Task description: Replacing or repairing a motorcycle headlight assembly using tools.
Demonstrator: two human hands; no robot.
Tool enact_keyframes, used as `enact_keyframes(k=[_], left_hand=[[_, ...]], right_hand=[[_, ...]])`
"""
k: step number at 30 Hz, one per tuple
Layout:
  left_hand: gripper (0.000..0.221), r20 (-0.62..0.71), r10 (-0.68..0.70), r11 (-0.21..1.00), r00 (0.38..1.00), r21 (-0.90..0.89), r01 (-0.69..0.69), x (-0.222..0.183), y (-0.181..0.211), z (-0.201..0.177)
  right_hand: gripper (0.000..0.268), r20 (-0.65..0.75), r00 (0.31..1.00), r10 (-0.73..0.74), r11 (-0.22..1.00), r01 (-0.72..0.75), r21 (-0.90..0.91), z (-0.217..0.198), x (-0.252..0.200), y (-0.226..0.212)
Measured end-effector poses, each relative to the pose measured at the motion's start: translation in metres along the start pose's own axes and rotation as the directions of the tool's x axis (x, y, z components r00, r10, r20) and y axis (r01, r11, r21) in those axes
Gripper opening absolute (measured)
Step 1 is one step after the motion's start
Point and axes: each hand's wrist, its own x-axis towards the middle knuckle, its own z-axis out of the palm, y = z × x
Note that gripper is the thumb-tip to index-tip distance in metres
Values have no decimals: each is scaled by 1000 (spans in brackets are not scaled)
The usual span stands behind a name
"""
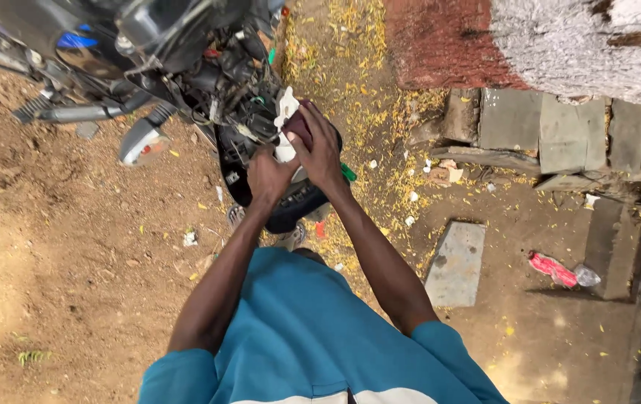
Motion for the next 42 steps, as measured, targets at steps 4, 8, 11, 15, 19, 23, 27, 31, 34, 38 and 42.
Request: enact_keyframes(k=[4,8,11,15,19,23,27,31,34,38,42], left_hand=[[68,96,-12,1000,995,20,10,-3,-6,-7],[60,122,187,907,975,-404,-123,-11,-35,5],[58,150,38,726,988,-683,76,-15,-53,33],[55,470,-239,199,850,-833,516,-30,-28,19],[55,590,-140,86,795,-792,604,-14,-67,65],[54,589,-108,-29,801,-807,590,-6,-77,79],[57,593,-245,0,767,-791,612,-4,-47,48],[65,629,-308,121,714,-718,685,4,-67,48],[69,665,-295,96,686,-694,713,-10,-64,38],[58,568,-186,90,802,-803,589,-16,-66,44],[52,555,-102,12,825,-829,559,-21,-48,39]], right_hand=[[56,1,997,72,995,-72,66,6,9,13],[40,26,957,290,920,-287,266,11,10,27],[38,117,920,375,796,-384,467,31,7,43],[37,97,936,340,811,-343,474,42,-4,23],[36,87,957,278,852,-287,437,21,-11,-5],[36,-22,990,139,987,-137,85,15,-24,-23],[35,-48,998,-49,999,49,4,5,-58,-36],[25,-15,997,-79,990,77,-122,0,-86,-27],[27,64,985,161,966,-171,192,-7,-104,-2],[33,211,690,693,161,-433,887,-42,-76,11],[30,-27,777,629,519,-394,759,-51,-50,17]])
